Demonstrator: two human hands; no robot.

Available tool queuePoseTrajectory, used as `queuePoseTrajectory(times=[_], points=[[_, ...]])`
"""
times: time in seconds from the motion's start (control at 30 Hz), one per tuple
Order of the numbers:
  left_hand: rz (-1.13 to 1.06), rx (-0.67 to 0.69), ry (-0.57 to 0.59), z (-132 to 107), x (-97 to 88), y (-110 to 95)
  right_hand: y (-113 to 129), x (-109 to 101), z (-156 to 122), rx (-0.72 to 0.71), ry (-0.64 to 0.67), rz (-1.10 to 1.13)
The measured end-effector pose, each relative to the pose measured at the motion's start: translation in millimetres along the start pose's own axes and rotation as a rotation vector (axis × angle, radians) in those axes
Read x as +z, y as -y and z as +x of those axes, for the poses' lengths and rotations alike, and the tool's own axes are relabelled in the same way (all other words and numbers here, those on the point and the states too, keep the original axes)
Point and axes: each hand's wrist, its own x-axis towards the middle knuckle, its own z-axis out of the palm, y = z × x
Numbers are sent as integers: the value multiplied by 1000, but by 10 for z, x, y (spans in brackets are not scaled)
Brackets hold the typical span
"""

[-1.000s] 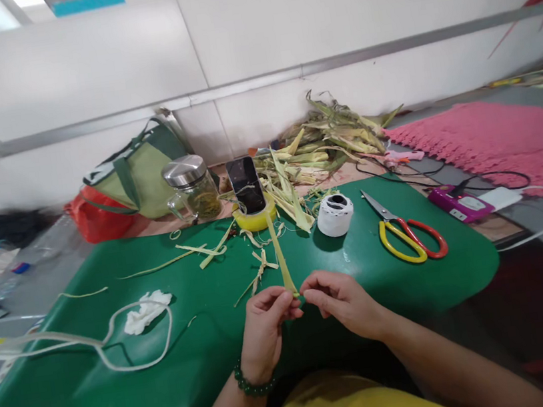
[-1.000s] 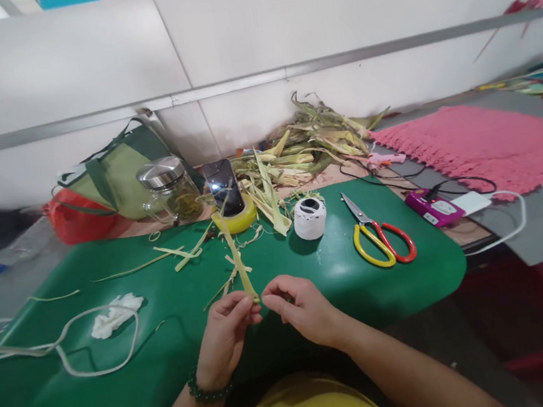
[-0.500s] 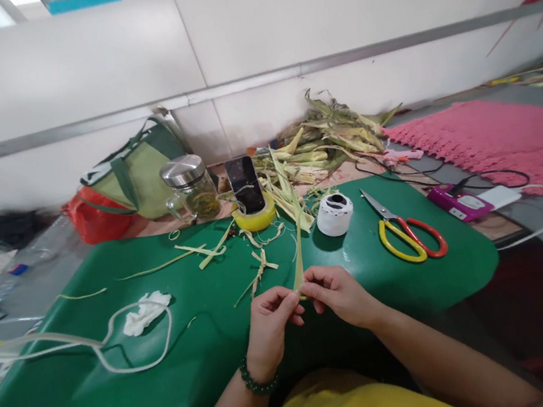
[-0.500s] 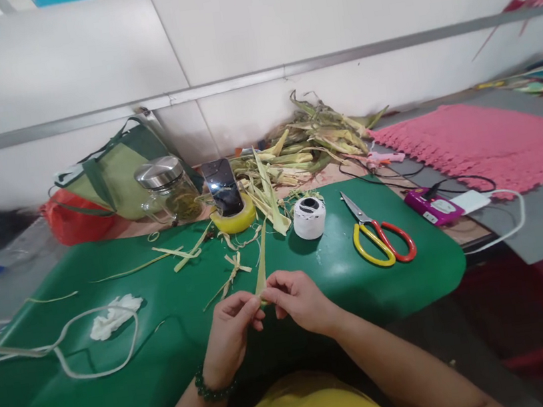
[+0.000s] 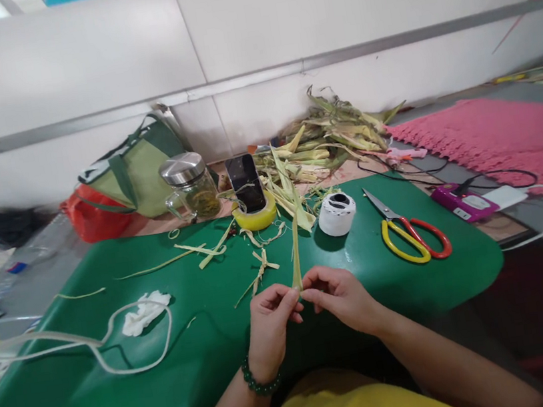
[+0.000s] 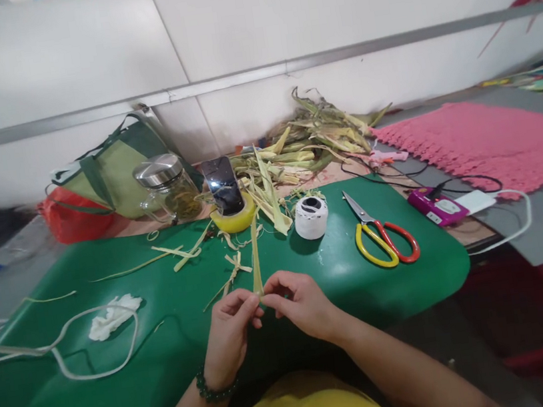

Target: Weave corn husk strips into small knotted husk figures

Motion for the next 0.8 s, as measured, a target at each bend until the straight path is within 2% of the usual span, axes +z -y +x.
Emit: queuePoseTrajectory(times=[0.2,0.33,0.47,0.57,0.8], points=[[62,11,56,1,23,-64,-12,15,-3,62,1,146],[80,-30,94,14,4,-143,-14,-18,15,110,46,206],[30,-70,139,33,-28,-134,-1,-36,21,142,52,267],[-42,-109,98,27,-18,-117,11,-41,6,126,18,235],[51,-63,101,-14,15,-131,24,-6,-42,63,46,60]])
